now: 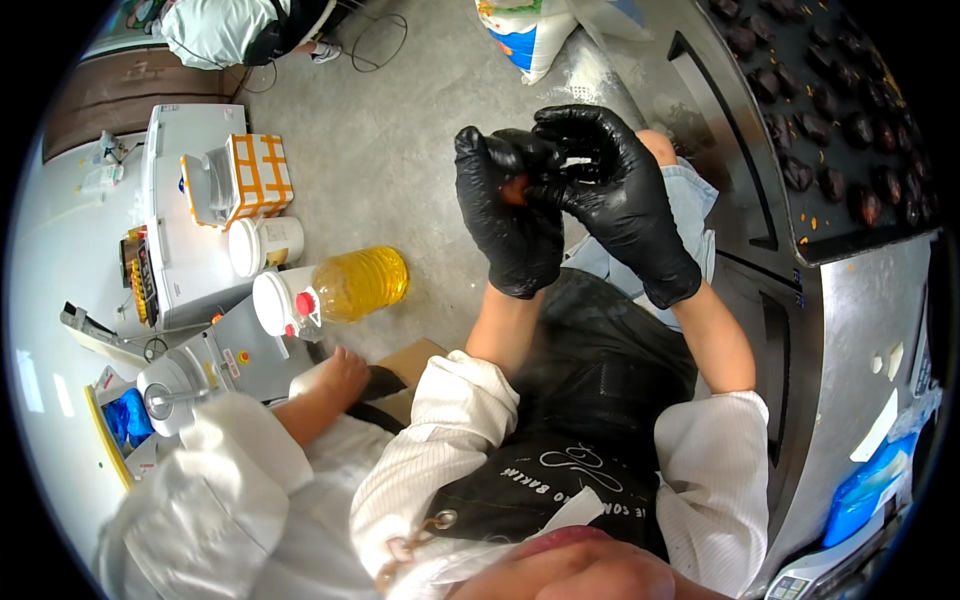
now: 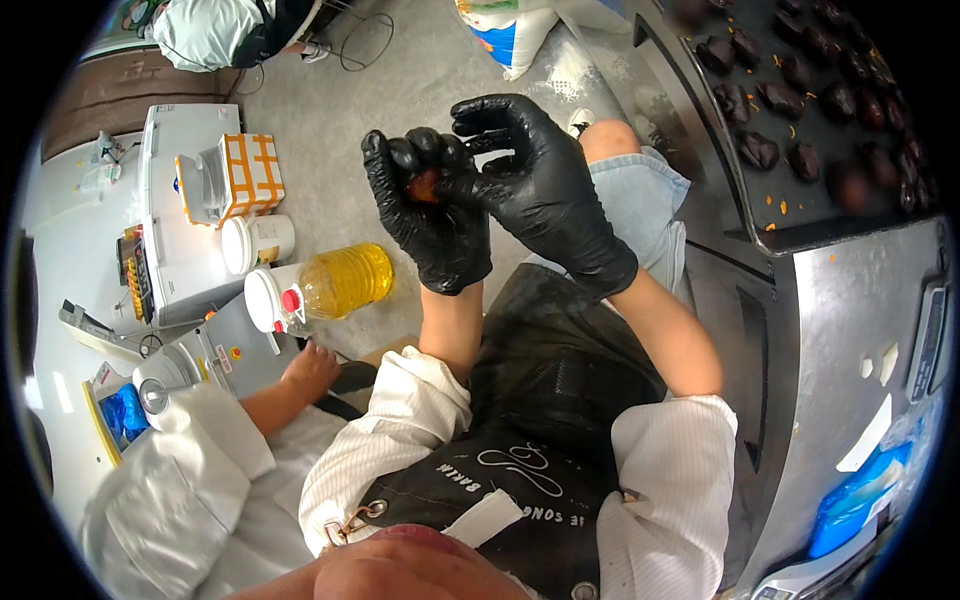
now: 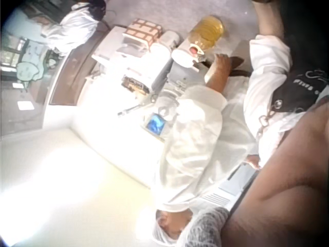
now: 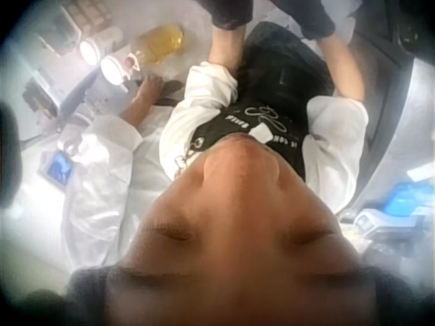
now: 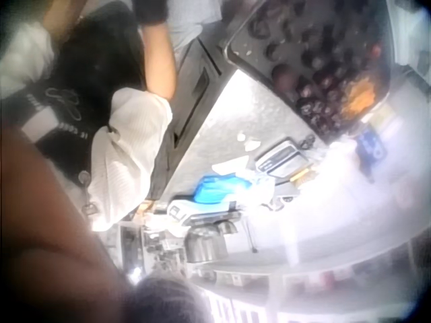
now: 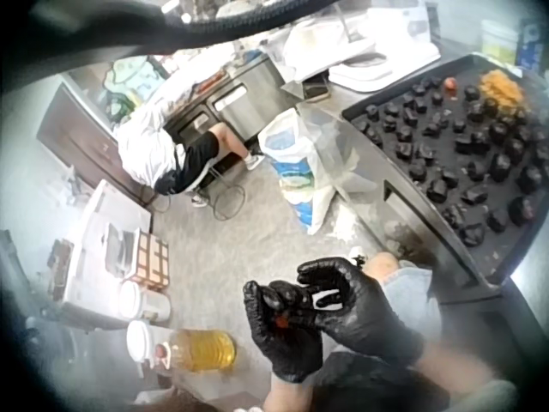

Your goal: The person repeatedly takes small dark dough pieces, flattens them, and fills them with an orange paste. They then seal the dough around the filling and place the finished items onto a metal tray. The process is repeated multiple times in a commercial kitchen setting.

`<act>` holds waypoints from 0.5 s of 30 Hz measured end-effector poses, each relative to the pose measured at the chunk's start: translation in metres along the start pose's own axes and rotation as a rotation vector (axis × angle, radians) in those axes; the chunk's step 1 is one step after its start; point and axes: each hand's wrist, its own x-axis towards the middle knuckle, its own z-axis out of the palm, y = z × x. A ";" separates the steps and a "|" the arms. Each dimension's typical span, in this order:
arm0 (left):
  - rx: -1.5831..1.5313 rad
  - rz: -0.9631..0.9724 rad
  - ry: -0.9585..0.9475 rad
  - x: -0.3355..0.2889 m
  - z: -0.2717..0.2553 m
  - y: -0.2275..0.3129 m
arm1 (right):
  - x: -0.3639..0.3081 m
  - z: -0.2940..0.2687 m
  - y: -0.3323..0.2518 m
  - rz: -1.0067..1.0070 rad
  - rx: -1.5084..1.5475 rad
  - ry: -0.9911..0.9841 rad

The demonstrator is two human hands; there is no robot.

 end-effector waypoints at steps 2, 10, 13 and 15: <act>0.049 0.028 -0.047 0.003 -0.011 -0.003 | 0.001 0.001 0.006 0.017 0.024 0.019; 0.023 0.004 0.052 0.004 -0.007 -0.003 | 0.005 0.006 0.012 -0.051 0.038 -0.019; 0.020 0.023 -0.094 0.006 -0.024 0.001 | 0.005 0.011 0.018 -0.025 -0.001 -0.024; 0.122 0.081 -0.168 0.006 -0.024 0.003 | 0.007 0.010 0.015 0.052 0.068 -0.023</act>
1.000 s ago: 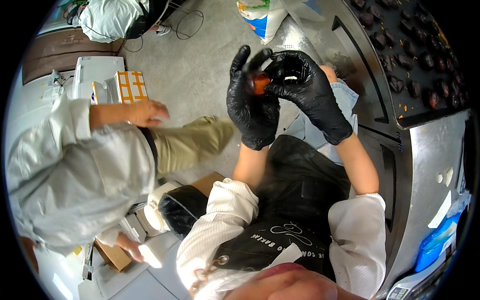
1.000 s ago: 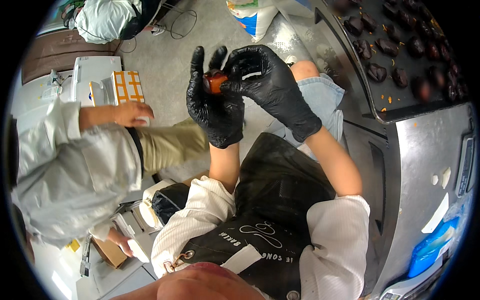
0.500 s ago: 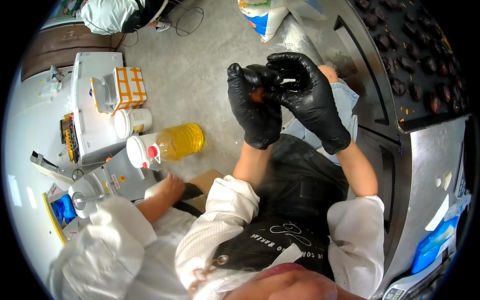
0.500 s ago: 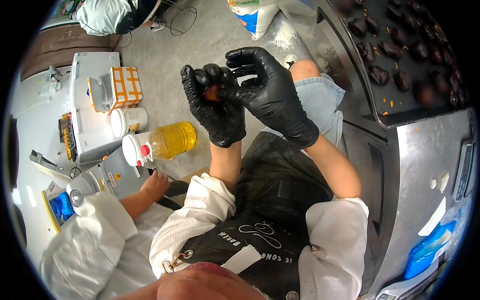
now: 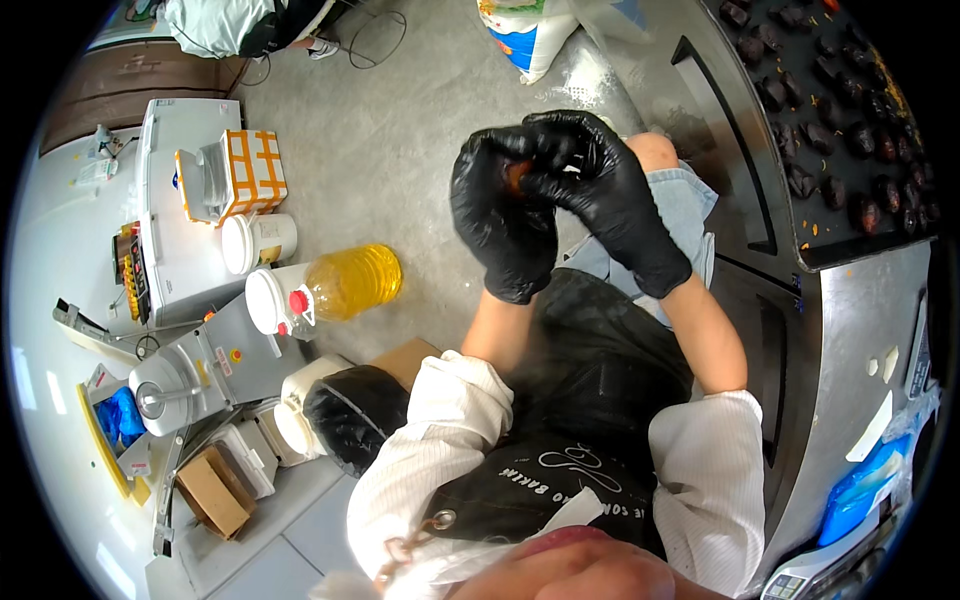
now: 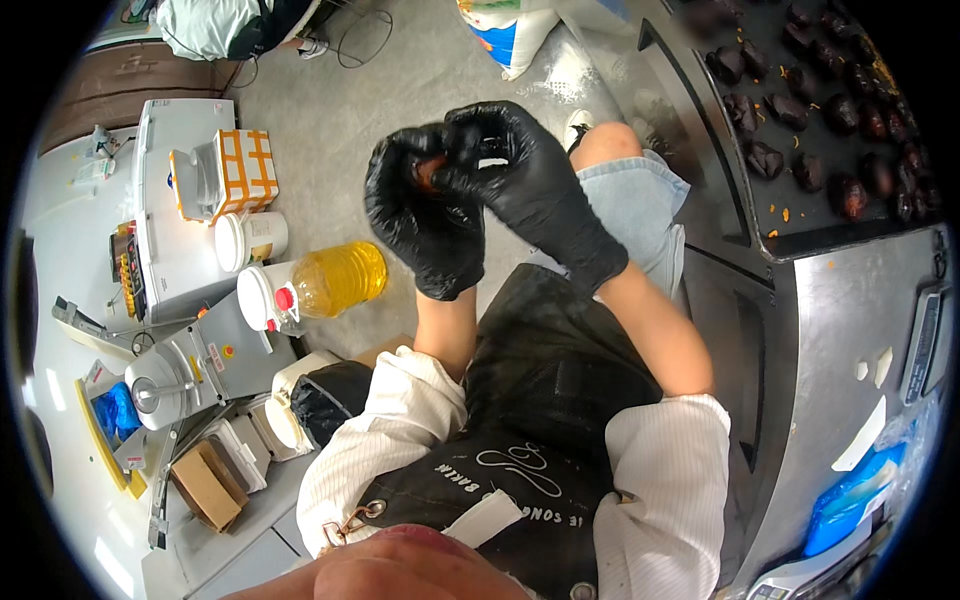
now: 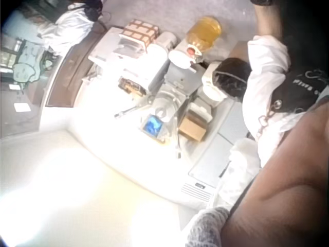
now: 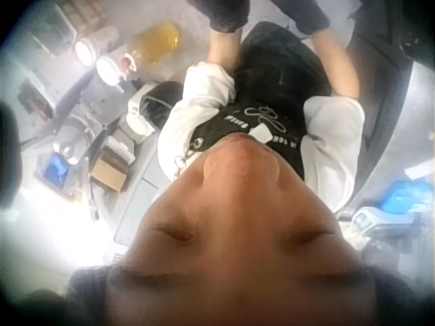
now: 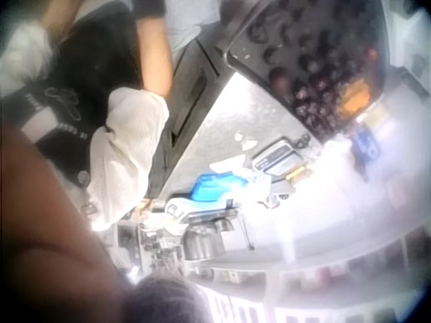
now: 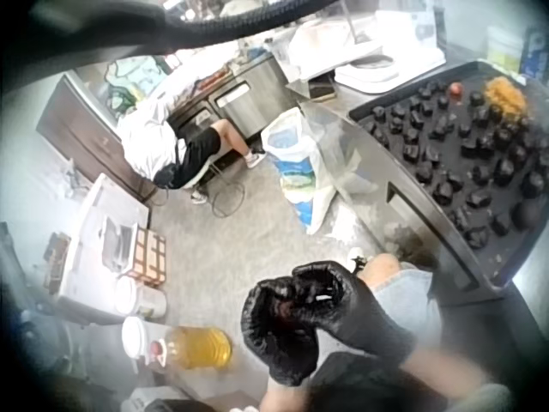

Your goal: The person repeatedly takes small dark dough pieces, flattens them, and fills them with an orange paste. They then seal the dough around the filling and place the finished items onto a metal tray. The process is repeated multiple times in a commercial kitchen setting.

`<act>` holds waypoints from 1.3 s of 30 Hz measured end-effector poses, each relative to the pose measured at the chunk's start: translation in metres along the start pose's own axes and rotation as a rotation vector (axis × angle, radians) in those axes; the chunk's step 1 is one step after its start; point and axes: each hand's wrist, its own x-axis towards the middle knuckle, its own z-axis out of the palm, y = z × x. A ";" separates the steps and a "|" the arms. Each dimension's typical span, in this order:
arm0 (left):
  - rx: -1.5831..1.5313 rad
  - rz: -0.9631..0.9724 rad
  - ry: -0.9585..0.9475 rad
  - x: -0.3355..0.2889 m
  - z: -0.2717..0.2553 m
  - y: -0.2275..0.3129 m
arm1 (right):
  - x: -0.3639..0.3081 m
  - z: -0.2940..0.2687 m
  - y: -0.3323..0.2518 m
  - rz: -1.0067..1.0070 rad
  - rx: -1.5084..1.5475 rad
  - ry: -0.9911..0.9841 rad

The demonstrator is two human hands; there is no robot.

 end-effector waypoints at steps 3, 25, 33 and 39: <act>0.040 -0.061 -0.085 0.000 0.005 0.015 | -0.001 -0.007 -0.004 0.060 0.063 -0.016; -0.028 -0.110 0.165 -0.003 0.010 0.026 | -0.002 0.018 -0.014 -0.144 -0.171 -0.049; 0.368 0.016 -0.104 0.001 -0.016 0.026 | 0.000 0.018 -0.003 -0.070 -0.035 -0.001; 0.460 0.077 -0.045 -0.006 -0.026 0.025 | -0.004 0.020 -0.027 -0.010 -0.065 -0.070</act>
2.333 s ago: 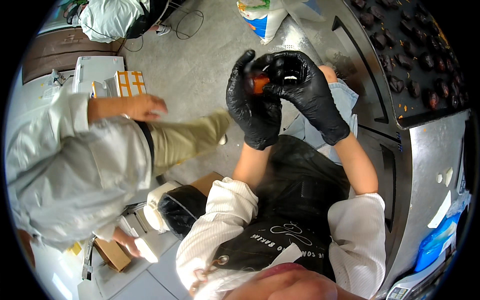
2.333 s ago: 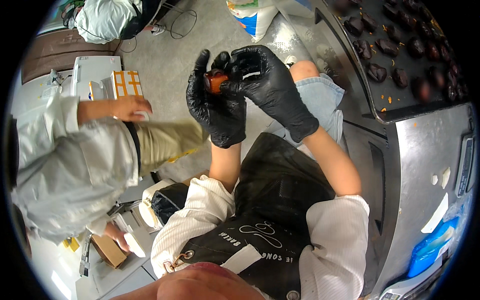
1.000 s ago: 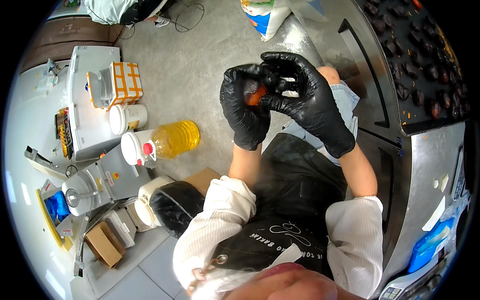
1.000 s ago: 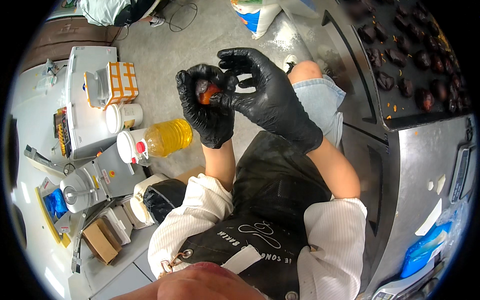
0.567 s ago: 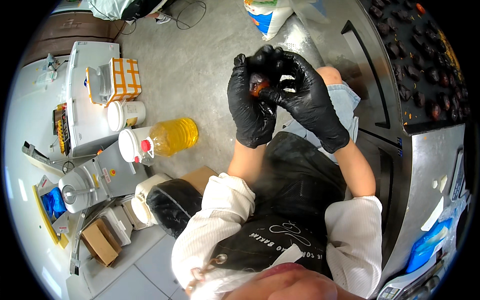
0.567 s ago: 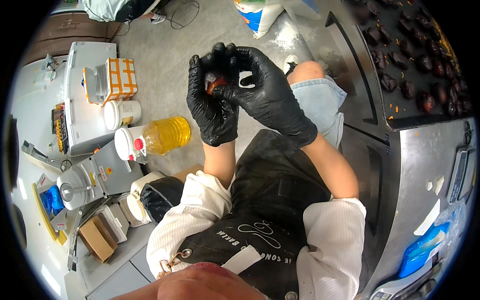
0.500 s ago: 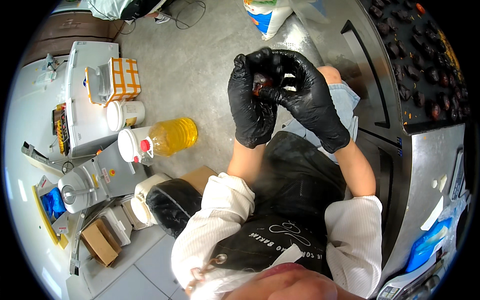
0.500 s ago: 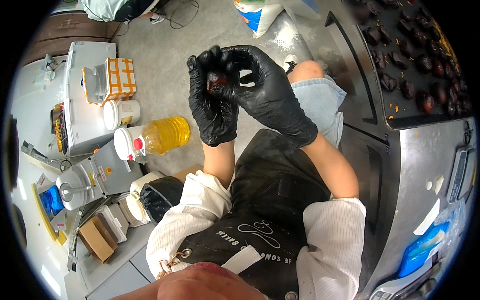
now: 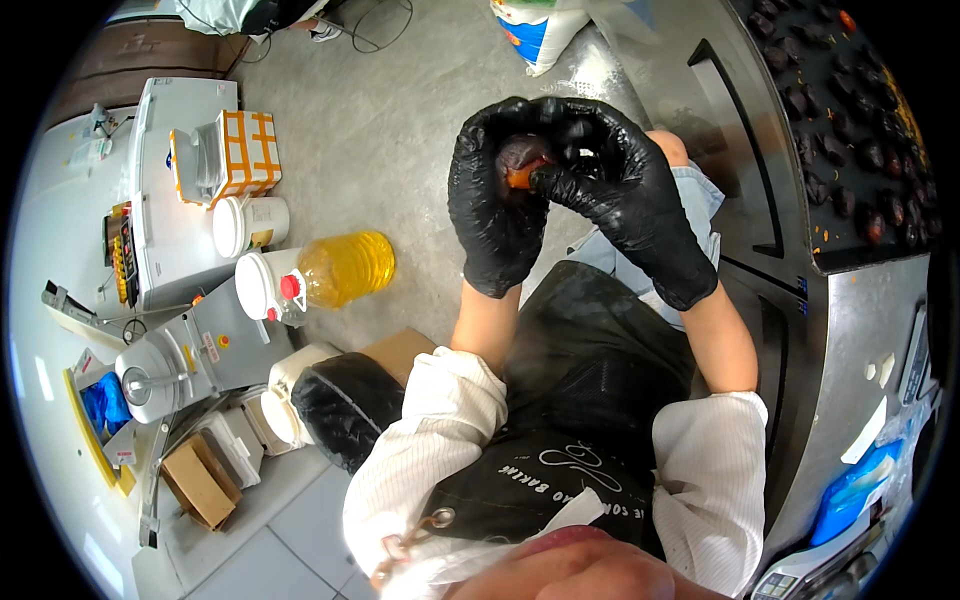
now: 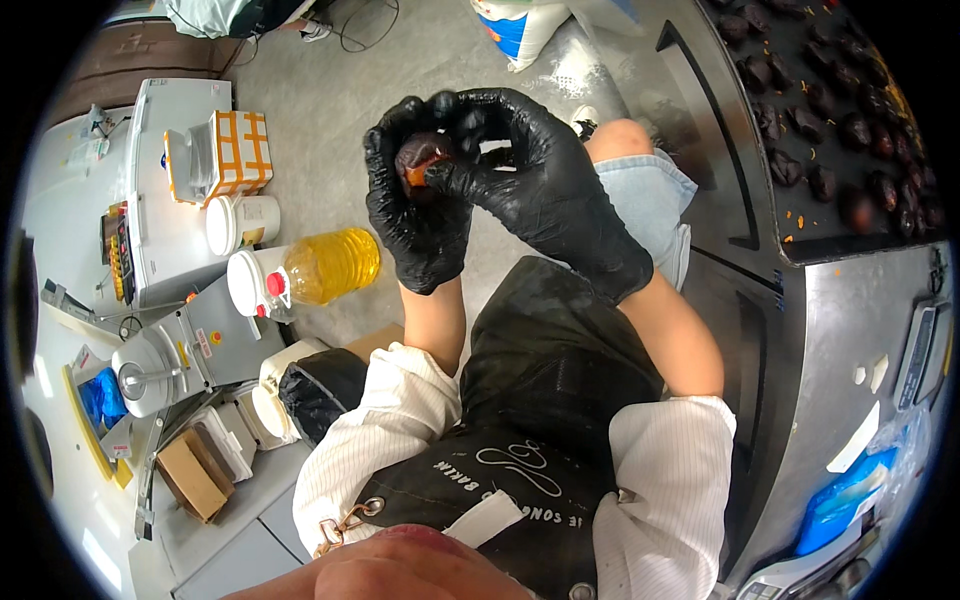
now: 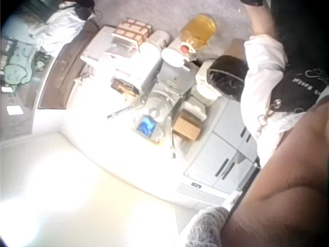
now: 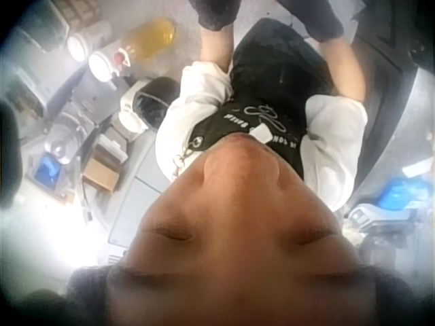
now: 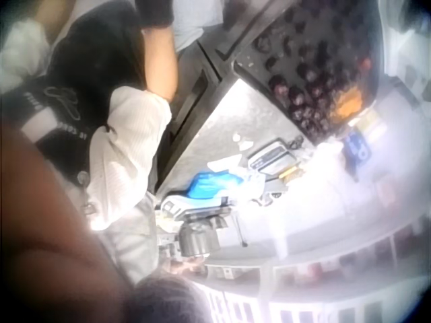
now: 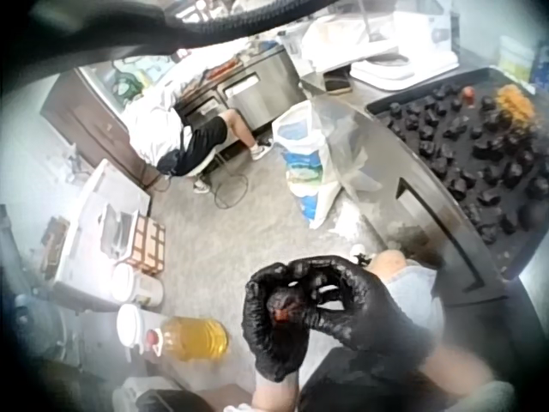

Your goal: The person repeatedly takes small dark dough pieces, flattens them, and fills them with an orange paste. They then seal the dough around the filling and place the finished items onto a metal tray. The process is repeated multiple times in a commercial kitchen setting.

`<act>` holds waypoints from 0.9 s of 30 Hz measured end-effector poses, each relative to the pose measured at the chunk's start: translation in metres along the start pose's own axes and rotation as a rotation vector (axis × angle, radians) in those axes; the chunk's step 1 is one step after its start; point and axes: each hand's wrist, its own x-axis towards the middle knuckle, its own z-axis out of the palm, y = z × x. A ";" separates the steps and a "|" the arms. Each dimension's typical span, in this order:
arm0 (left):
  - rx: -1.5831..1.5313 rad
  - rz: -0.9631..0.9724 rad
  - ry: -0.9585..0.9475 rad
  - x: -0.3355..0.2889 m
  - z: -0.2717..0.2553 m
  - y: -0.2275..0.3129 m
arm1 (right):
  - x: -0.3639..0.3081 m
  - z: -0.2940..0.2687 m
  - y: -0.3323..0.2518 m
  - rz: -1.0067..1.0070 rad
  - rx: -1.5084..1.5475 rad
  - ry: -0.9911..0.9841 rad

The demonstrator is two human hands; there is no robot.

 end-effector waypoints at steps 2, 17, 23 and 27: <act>-0.522 -0.145 0.065 0.002 0.015 0.009 | 0.001 0.001 0.001 -0.141 -0.103 0.020; -0.291 -0.165 0.199 0.001 0.028 0.004 | -0.001 0.003 0.014 -0.156 -0.177 0.106; -0.812 -0.482 0.289 0.011 0.012 0.002 | 0.006 -0.016 0.006 -0.290 -0.386 -0.051; -0.491 -0.426 0.114 0.010 0.004 -0.001 | 0.010 -0.029 0.003 -0.524 -0.709 -0.110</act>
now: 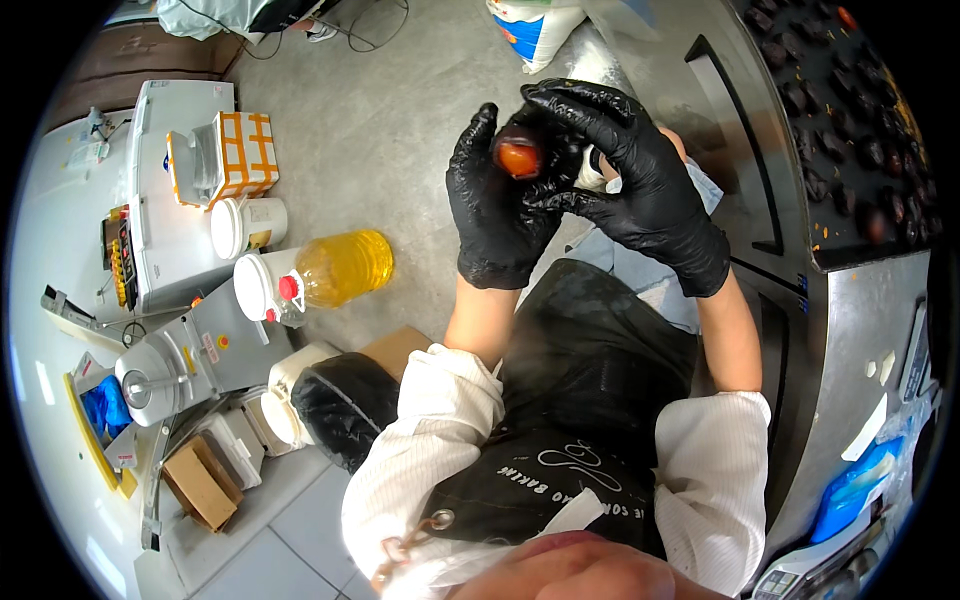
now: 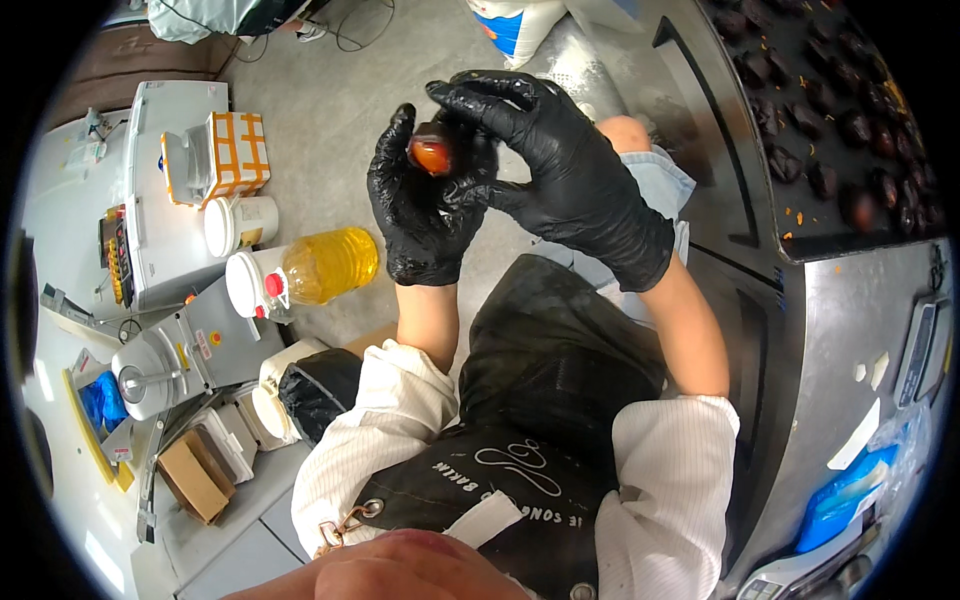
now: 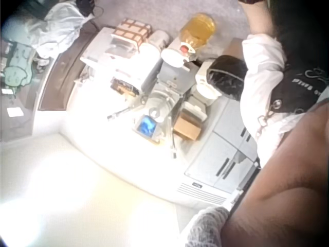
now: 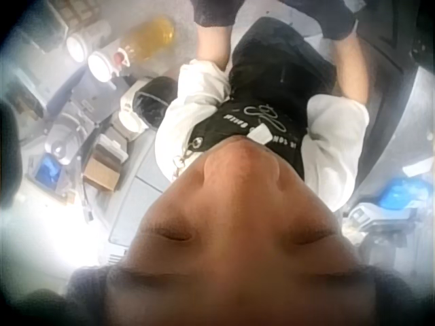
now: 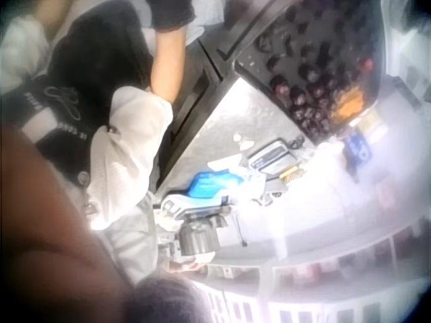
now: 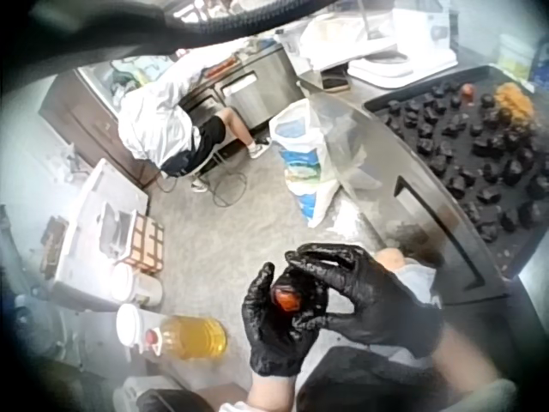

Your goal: The person repeatedly takes small dark dough pieces, flattens them, and fills them with an orange paste. They then seal the dough around the filling and place the finished items onto a metal tray. The process is repeated multiple times in a commercial kitchen setting.

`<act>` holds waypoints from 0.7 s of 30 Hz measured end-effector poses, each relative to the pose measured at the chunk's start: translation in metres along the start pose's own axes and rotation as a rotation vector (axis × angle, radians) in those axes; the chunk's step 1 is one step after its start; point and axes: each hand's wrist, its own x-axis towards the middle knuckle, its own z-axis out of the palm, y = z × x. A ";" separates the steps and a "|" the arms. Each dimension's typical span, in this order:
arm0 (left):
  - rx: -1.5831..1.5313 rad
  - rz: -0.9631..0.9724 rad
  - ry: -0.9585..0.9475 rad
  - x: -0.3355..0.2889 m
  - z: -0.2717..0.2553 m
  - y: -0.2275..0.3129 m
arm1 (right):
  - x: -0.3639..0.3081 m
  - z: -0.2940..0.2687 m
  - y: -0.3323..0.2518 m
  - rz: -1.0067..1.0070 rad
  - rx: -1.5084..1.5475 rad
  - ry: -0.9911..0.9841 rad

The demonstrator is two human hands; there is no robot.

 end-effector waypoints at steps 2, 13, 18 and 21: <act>0.428 0.176 -0.086 -0.007 -0.004 -0.005 | 0.000 -0.004 -0.001 0.029 -0.023 -0.049; -0.032 0.061 0.011 -0.007 0.002 -0.019 | -0.007 0.011 -0.013 0.263 0.408 0.155; 0.126 0.204 -0.019 -0.006 -0.005 -0.022 | -0.008 0.024 -0.018 0.366 0.548 0.192; 0.299 0.302 0.045 -0.006 -0.006 -0.026 | -0.009 0.029 -0.016 0.388 0.504 0.187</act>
